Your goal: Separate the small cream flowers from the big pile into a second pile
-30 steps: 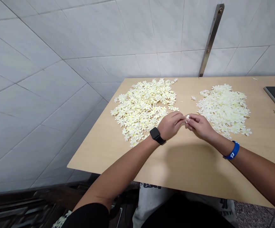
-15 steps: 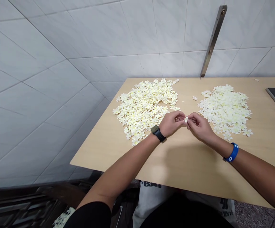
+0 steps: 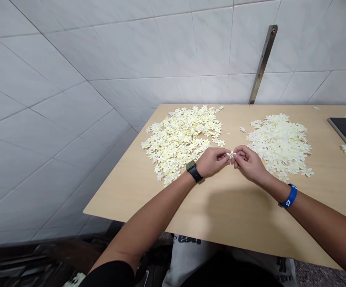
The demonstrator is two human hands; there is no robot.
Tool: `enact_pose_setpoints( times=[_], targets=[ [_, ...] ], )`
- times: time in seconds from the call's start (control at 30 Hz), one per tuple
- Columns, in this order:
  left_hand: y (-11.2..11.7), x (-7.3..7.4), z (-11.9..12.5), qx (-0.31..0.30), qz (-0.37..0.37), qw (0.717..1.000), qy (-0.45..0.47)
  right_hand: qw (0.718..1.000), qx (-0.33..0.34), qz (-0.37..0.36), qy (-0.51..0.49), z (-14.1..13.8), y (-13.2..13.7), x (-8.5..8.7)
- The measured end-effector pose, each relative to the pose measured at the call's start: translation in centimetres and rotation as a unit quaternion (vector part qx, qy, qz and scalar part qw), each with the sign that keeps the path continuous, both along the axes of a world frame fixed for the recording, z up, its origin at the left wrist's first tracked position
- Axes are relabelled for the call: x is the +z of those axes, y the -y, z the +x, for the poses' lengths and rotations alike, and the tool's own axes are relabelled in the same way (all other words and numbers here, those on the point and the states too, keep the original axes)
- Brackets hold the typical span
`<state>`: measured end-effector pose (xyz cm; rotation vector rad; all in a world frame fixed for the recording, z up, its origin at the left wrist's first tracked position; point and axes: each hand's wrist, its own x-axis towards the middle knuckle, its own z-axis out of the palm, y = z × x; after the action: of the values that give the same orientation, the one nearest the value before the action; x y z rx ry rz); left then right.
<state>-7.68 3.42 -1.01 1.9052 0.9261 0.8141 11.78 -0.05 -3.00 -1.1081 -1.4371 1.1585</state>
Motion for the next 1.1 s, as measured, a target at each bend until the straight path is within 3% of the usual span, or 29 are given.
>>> enact_pose_setpoints(
  times=[0.13,0.27,0.37,0.53,0.73,1.0,1.1],
  targets=[
    [-0.6,-0.4,-0.3,-0.049,-0.144,0.984,0.095,0.999,-0.028,-0.004,0.020,0.1,-0.3,0.2],
    [-0.9,-0.4,-0.4,-0.036,-0.232,0.960,0.153,0.999,-0.031,0.018,0.036,0.1,-0.2,0.8],
    [-0.7,-0.1,-0.2,-0.015,-0.228,0.961,0.157,0.998,-0.021,0.031,0.046,0.0,0.1,0.9],
    [0.2,0.6,-0.1,0.011,-0.152,0.986,0.071,0.988,-0.041,0.076,0.127,-0.1,0.7,0.8],
    [0.4,1.3,0.0,0.034,-0.085,0.996,0.023,0.989,-0.017,0.094,0.116,-0.3,0.7,0.7],
    [-0.2,0.8,-0.4,-0.038,-0.173,0.977,0.119,0.991,-0.064,0.065,0.101,-0.2,0.6,0.8],
    [-0.4,0.4,-0.4,-0.025,-0.212,0.965,0.149,0.987,-0.070,0.081,0.120,-0.1,0.6,0.8]
  ],
)
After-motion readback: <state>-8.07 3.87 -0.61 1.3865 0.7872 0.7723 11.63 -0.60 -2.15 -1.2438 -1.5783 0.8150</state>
